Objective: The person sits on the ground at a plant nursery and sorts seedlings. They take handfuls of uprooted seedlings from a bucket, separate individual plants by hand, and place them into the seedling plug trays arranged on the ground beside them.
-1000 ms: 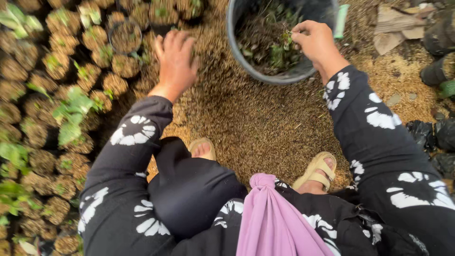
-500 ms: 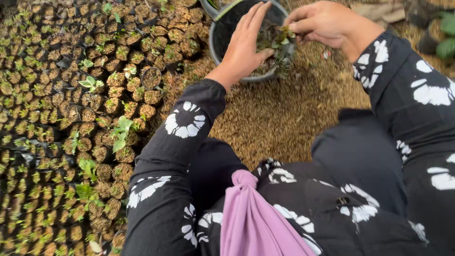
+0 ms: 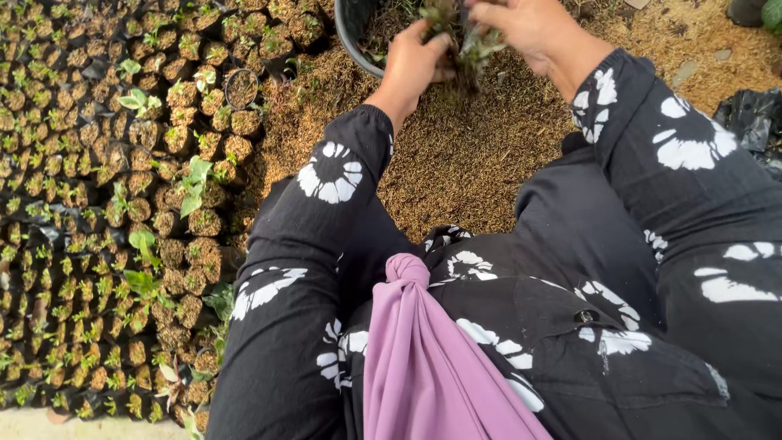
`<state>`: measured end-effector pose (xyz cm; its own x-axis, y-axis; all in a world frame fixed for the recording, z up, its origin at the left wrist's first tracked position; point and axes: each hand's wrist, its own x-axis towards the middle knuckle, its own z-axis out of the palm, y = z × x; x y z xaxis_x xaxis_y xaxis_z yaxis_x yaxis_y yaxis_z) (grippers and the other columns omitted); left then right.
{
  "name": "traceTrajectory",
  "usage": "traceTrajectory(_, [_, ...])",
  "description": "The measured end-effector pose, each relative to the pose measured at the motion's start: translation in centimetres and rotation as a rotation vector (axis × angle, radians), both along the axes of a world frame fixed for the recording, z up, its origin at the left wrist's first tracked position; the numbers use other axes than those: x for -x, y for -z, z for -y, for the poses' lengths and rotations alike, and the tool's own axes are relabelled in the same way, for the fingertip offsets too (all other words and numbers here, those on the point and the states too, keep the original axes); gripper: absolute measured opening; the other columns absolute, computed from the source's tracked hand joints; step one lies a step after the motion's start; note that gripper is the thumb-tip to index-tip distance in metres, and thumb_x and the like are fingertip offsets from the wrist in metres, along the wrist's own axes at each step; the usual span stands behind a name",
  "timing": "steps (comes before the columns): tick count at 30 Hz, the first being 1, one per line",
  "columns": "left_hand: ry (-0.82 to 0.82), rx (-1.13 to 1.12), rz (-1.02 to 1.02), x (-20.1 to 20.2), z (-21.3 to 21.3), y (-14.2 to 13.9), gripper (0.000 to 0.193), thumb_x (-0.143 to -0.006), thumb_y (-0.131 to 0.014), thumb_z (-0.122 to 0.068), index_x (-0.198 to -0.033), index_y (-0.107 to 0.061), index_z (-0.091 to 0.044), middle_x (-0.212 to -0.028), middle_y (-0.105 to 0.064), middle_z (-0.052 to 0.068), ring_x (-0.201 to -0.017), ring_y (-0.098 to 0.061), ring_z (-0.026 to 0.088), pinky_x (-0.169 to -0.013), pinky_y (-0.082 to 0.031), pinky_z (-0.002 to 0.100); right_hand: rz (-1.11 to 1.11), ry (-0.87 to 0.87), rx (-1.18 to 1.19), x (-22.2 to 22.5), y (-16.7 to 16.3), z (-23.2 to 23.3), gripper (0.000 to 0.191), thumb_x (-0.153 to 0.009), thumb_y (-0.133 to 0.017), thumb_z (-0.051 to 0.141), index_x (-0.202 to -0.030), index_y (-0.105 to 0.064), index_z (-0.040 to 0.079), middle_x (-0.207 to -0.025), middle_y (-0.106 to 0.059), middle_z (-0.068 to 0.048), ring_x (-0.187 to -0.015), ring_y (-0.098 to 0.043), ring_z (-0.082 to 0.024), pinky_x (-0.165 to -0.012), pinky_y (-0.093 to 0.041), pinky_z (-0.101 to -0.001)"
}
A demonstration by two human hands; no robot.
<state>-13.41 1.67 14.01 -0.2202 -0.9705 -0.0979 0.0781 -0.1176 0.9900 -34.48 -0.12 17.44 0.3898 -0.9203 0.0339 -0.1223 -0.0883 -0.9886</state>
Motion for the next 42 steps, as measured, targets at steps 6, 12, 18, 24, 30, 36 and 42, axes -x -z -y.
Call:
traceTrajectory(6, [-0.195,-0.01,-0.285,-0.7,0.8,0.1,0.033,-0.102,-0.058,-0.011,-0.131,-0.055,0.003,-0.115,-0.068,0.015,-0.092,-0.073,0.025,-0.083,-0.067,0.04,-0.16,-0.155,-0.008,0.3,-1.2,-2.0,0.064,-0.087,-0.065,0.0,-0.148,-0.045,0.002,-0.135,-0.056,-0.008,-0.116,-0.06,-0.019,-0.092,-0.058,-0.0349])
traceTrajectory(12, [-0.068,-0.023,-0.388,-0.3,-0.5,0.1,0.036,-0.105,-0.054,-0.025,-0.134,-0.052,-0.004,-0.122,-0.064,0.01,-0.103,-0.069,0.026,-0.096,-0.06,0.046,-0.136,0.0,-0.099,-1.2,1.0,-3.0,0.047,-0.099,-0.067,0.01,-0.142,-0.051,-0.001,-0.125,-0.066,-0.014,-0.105,-0.068,-0.021,-0.079,-0.061,-0.0338])
traceTrajectory(18, [-0.067,0.045,-0.451,-0.8,-0.5,-0.5,0.028,-0.111,-0.046,-0.028,-0.113,-0.064,-0.006,-0.112,-0.066,0.01,-0.107,-0.069,0.026,-0.102,-0.057,0.05,-0.209,0.067,-0.122,1.8,0.6,-1.4,0.035,-0.099,-0.064,0.005,-0.133,-0.06,-0.002,-0.119,-0.071,-0.012,-0.102,-0.07,-0.02,-0.08,-0.06,-0.0307])
traceTrajectory(24, [-0.166,0.035,-0.51,-2.7,-0.1,-1.2,0.026,-0.107,-0.046,-0.027,-0.111,-0.067,-0.012,-0.108,-0.073,0.004,-0.109,-0.068,0.023,-0.102,-0.048,0.044,-0.186,0.187,-0.216,4.4,-0.7,-0.9,0.033,-0.103,-0.064,0.008,-0.133,-0.055,-0.005,-0.12,-0.066,-0.011,-0.101,-0.069,-0.023,-0.084,-0.062,-0.0344])
traceTrajectory(30, [-0.48,0.026,-0.534,-6.6,1.4,-0.6,0.027,-0.103,-0.053,-0.027,-0.107,-0.067,-0.004,-0.098,-0.075,0.009,-0.09,-0.073,0.025,-0.091,-0.053,0.045,-0.038,0.043,-0.088,5.6,-0.3,-1.7,0.033,-0.107,-0.06,0.006,-0.14,-0.056,0.005,-0.128,-0.063,-0.007,-0.104,-0.064,-0.019,-0.084,-0.059,-0.037])
traceTrajectory(36, [-0.795,-0.031,-0.26,-12.9,1.3,-0.1,0.034,-0.097,-0.065,-0.018,-0.124,-0.062,0.002,-0.12,-0.067,0.017,-0.111,-0.062,0.028,-0.097,-0.039,0.046,-0.112,0.09,-0.149,5.7,1.0,-1.9,0.023,-0.104,-0.064,0.005,-0.127,-0.063,0.001,-0.118,-0.067,-0.009,-0.099,-0.067,-0.018,-0.086,-0.06,-0.0346])
traceTrajectory(42, [-0.946,-0.158,0.3,-12.3,0.8,-1.2,0.074,-0.083,-0.076,-0.014,-0.147,-0.04,-0.002,-0.148,-0.041,0.026,-0.138,-0.04,0.038,-0.111,-0.033,0.055,-0.072,0.132,-0.171,5.6,1.9,-1.8,0.018,-0.101,-0.07,0.004,-0.113,-0.064,-0.008,-0.105,-0.069,-0.011,-0.092,-0.072,-0.019,-0.088,-0.063,-0.0325])
